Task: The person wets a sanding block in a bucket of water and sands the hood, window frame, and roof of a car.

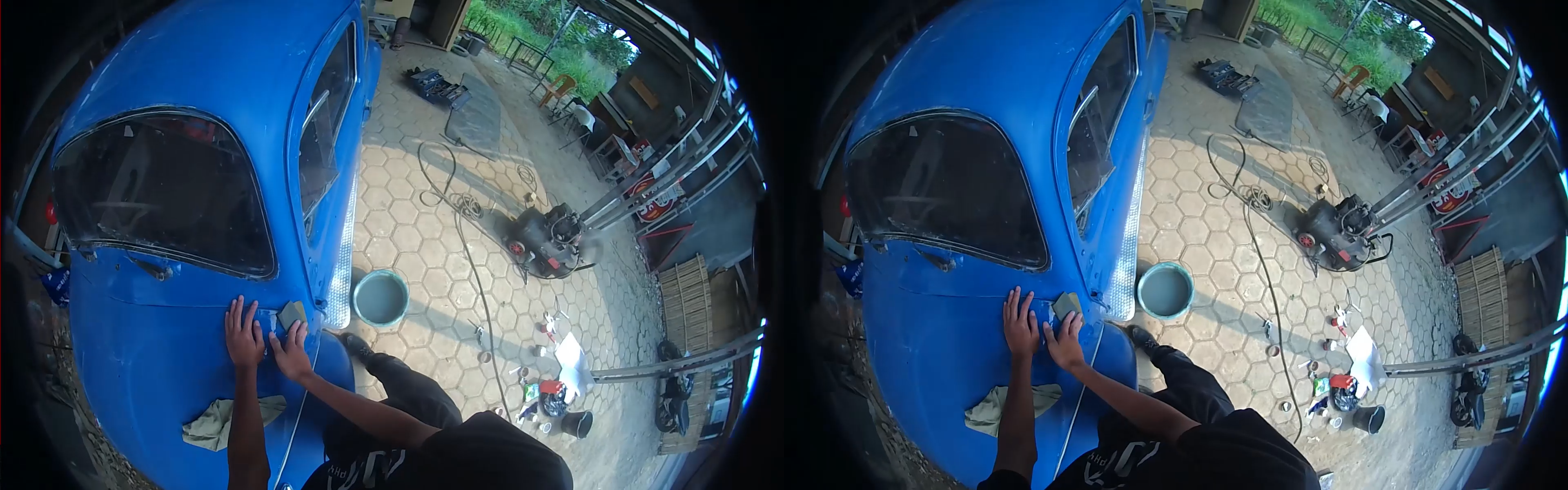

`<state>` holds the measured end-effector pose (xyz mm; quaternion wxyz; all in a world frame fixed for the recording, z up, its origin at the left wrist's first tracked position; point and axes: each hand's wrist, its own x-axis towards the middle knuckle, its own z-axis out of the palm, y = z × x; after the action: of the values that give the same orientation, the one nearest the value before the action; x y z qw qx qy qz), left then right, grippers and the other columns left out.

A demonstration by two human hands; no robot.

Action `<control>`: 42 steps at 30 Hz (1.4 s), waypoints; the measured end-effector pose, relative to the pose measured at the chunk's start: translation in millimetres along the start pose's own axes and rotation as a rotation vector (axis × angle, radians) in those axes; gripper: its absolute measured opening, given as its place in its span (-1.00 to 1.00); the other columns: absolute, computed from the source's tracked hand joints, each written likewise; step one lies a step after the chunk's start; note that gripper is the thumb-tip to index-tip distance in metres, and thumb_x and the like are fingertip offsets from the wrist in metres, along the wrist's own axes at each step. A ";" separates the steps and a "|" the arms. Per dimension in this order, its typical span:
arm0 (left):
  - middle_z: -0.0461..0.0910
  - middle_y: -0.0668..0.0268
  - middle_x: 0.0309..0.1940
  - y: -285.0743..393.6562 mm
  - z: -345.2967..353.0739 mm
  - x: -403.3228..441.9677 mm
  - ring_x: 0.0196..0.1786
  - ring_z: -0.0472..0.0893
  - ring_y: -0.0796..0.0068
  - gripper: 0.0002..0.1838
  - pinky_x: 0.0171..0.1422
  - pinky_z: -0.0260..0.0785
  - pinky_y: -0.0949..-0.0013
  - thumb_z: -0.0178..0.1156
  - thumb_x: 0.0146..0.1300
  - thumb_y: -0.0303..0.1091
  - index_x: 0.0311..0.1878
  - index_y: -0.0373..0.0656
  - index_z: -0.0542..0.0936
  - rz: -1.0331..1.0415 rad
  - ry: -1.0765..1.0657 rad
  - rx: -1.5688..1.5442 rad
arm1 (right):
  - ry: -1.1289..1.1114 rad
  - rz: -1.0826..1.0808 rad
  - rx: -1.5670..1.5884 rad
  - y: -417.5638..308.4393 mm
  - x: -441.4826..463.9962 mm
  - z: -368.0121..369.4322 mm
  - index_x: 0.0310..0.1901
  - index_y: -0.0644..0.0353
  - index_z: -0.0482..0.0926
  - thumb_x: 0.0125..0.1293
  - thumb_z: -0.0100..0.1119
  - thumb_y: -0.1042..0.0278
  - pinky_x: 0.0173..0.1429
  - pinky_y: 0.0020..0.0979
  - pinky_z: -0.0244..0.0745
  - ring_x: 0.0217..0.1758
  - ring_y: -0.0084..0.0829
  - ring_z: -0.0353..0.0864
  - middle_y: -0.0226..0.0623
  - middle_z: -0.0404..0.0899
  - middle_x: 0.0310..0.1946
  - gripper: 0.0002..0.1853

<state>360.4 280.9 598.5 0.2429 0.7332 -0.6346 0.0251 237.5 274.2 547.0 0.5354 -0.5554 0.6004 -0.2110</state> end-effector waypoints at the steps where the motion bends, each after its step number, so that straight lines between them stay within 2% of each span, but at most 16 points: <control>1: 0.32 0.13 0.53 1.2 1.7 -0.8 0.58 0.26 0.02 -0.52 0.65 0.03 -0.10 -0.01 0.42 -0.33 0.37 0.02 0.56 0.008 0.008 -0.012 | -0.027 0.092 -0.007 2.1 6.8 2.4 0.59 0.41 -0.41 0.47 -0.05 -0.39 0.72 -0.04 -0.23 0.70 0.25 -0.39 0.39 -0.48 0.61 0.15; 4: 0.33 0.13 0.53 -0.7 -0.8 -0.6 0.58 0.27 0.01 -0.52 0.65 0.03 -0.10 -0.01 0.41 -0.33 0.37 0.01 0.56 0.016 0.024 -0.014 | 0.043 0.393 0.237 -17.6 39.7 -6.0 0.58 0.46 -0.39 0.34 -0.13 -0.61 0.72 0.04 -0.44 0.69 0.26 -0.57 0.35 -0.49 0.62 0.29; 7: 0.34 0.13 0.52 -0.6 -0.7 -0.8 0.57 0.28 0.01 -0.52 0.64 0.04 -0.11 0.00 0.41 -0.34 0.36 0.00 0.57 0.017 0.025 -0.011 | -0.117 0.230 -0.017 43.7 35.4 27.2 0.59 0.42 -0.40 0.25 -0.15 -0.71 0.72 -0.03 -0.35 0.71 0.23 -0.49 0.31 -0.50 0.63 0.36; 9: 0.35 0.13 0.51 0.2 -1.4 3.6 0.57 0.28 0.01 -0.53 0.64 0.05 -0.11 0.00 0.41 -0.34 0.36 0.00 0.57 0.015 0.035 -0.010 | -0.137 0.221 -0.046 43.2 35.9 27.8 0.59 0.41 -0.40 0.23 -0.14 -0.73 0.72 -0.06 -0.31 0.72 0.20 -0.46 0.30 -0.50 0.63 0.38; 11: 0.35 0.12 0.51 2.5 -1.8 -4.0 0.57 0.29 0.01 -0.53 0.64 0.06 -0.10 0.01 0.40 -0.35 0.35 0.00 0.57 0.013 0.032 -0.011 | -0.032 0.373 0.135 -7.4 18.6 -8.3 0.59 0.42 -0.40 0.20 -0.11 -0.74 0.72 -0.08 -0.31 0.72 0.18 -0.46 0.29 -0.50 0.64 0.40; 14: 0.35 0.11 0.50 0.1 -0.6 -1.8 0.56 0.29 0.01 -0.53 0.64 0.06 -0.10 0.02 0.39 -0.35 0.35 0.01 0.57 0.026 0.047 -0.001 | -0.040 0.471 0.174 -10.1 40.2 -19.4 0.59 0.44 -0.40 0.16 -0.10 -0.77 0.72 -0.09 -0.30 0.72 0.15 -0.46 0.28 -0.50 0.64 0.44; 15: 0.35 0.11 0.50 0.4 -0.8 -3.3 0.56 0.29 0.01 -0.53 0.64 0.06 -0.10 0.02 0.39 -0.35 0.35 0.01 0.57 0.026 0.043 0.001 | -0.103 0.393 0.173 -12.1 26.4 -24.0 0.59 0.44 -0.39 0.13 -0.11 -0.80 0.72 -0.10 -0.30 0.73 0.12 -0.47 0.28 -0.49 0.64 0.46; 21: 0.33 0.15 0.52 2.1 -2.9 -1.3 0.57 0.29 0.02 -0.51 0.65 0.05 -0.09 0.04 0.37 -0.34 0.37 0.05 0.56 -0.005 0.022 -0.028 | -0.078 0.443 0.155 -23.4 25.7 -25.0 0.60 0.40 -0.38 0.23 -0.23 -0.76 0.72 -0.12 -0.40 0.73 0.09 -0.53 0.32 -0.50 0.63 0.37; 24: 0.34 0.14 0.52 2.8 -3.4 -0.8 0.56 0.29 0.02 -0.50 0.65 0.06 -0.09 0.05 0.36 -0.36 0.37 0.04 0.56 -0.014 0.018 -0.013 | -0.207 0.316 0.132 4.0 26.0 -25.6 0.60 0.40 -0.39 0.24 -0.23 -0.75 0.72 -0.12 -0.43 0.73 0.07 -0.55 0.31 -0.50 0.63 0.36; 28: 0.35 0.14 0.51 3.6 -3.3 -0.5 0.56 0.30 0.04 -0.50 0.64 0.06 -0.09 0.06 0.37 -0.35 0.37 0.05 0.56 -0.003 0.031 -0.023 | -0.136 0.325 0.166 -1.7 26.7 -30.4 0.59 0.42 -0.40 0.22 -0.20 -0.76 0.73 -0.15 -0.44 0.73 0.02 -0.58 0.30 -0.50 0.63 0.39; 29: 0.35 0.14 0.51 4.8 -4.8 -0.5 0.56 0.31 0.04 -0.51 0.64 0.07 -0.10 0.06 0.37 -0.34 0.37 0.06 0.56 -0.002 0.040 -0.025 | -0.080 0.356 0.220 2.0 41.0 -31.7 0.59 0.41 -0.42 0.17 -0.09 -0.76 0.73 -0.13 -0.39 0.72 0.13 -0.54 0.27 -0.55 0.64 0.43; 32: 0.36 0.13 0.50 3.7 -5.0 0.6 0.55 0.31 0.04 -0.51 0.63 0.08 -0.11 0.06 0.36 -0.35 0.36 0.06 0.57 -0.010 0.024 -0.013 | -0.237 0.201 0.155 27.0 41.3 -20.5 0.59 0.42 -0.43 0.19 -0.10 -0.75 0.73 -0.13 -0.40 0.73 0.11 -0.53 0.28 -0.55 0.63 0.42; 33: 0.37 0.13 0.50 5.0 -6.7 1.1 0.55 0.32 0.03 -0.50 0.62 0.08 -0.12 0.06 0.36 -0.35 0.36 0.07 0.57 -0.017 0.017 -0.014 | -0.220 0.252 0.201 -4.5 15.6 -37.7 0.59 0.43 -0.42 0.21 -0.10 -0.74 0.73 -0.12 -0.42 0.73 0.09 -0.53 0.28 -0.55 0.63 0.41; 37: 0.37 0.13 0.49 1.7 -2.9 1.7 0.55 0.32 0.03 -0.50 0.62 0.09 -0.12 0.05 0.36 -0.35 0.36 0.07 0.57 0.005 0.021 -0.005 | -0.080 0.347 0.307 -11.6 39.7 -40.4 0.58 0.45 -0.41 0.23 -0.08 -0.71 0.72 -0.11 -0.46 0.73 0.07 -0.57 0.27 -0.57 0.63 0.40; 40: 0.37 0.12 0.49 6.0 -9.1 2.5 0.54 0.32 0.02 -0.49 0.61 0.11 -0.12 0.05 0.34 -0.39 0.36 0.07 0.56 0.000 0.033 -0.020 | -0.219 0.257 0.221 -8.9 25.8 -47.8 0.58 0.48 -0.40 0.23 -0.06 -0.70 0.72 -0.11 -0.46 0.73 0.07 -0.54 0.26 -0.52 0.64 0.40; 42: 0.35 0.14 0.50 7.2 -12.2 2.8 0.54 0.31 0.03 -0.47 0.61 0.11 -0.11 0.06 0.34 -0.39 0.39 0.09 0.53 -0.008 0.017 -0.022 | -0.184 0.279 0.181 -5.5 39.7 -52.5 0.58 0.47 -0.38 0.25 -0.03 -0.68 0.72 -0.12 -0.38 0.74 0.05 -0.41 0.22 -0.38 0.66 0.38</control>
<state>357.4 282.4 612.5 0.2564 0.7327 -0.6300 0.0231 201.4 219.3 553.2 0.6600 -0.4333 0.5984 -0.1363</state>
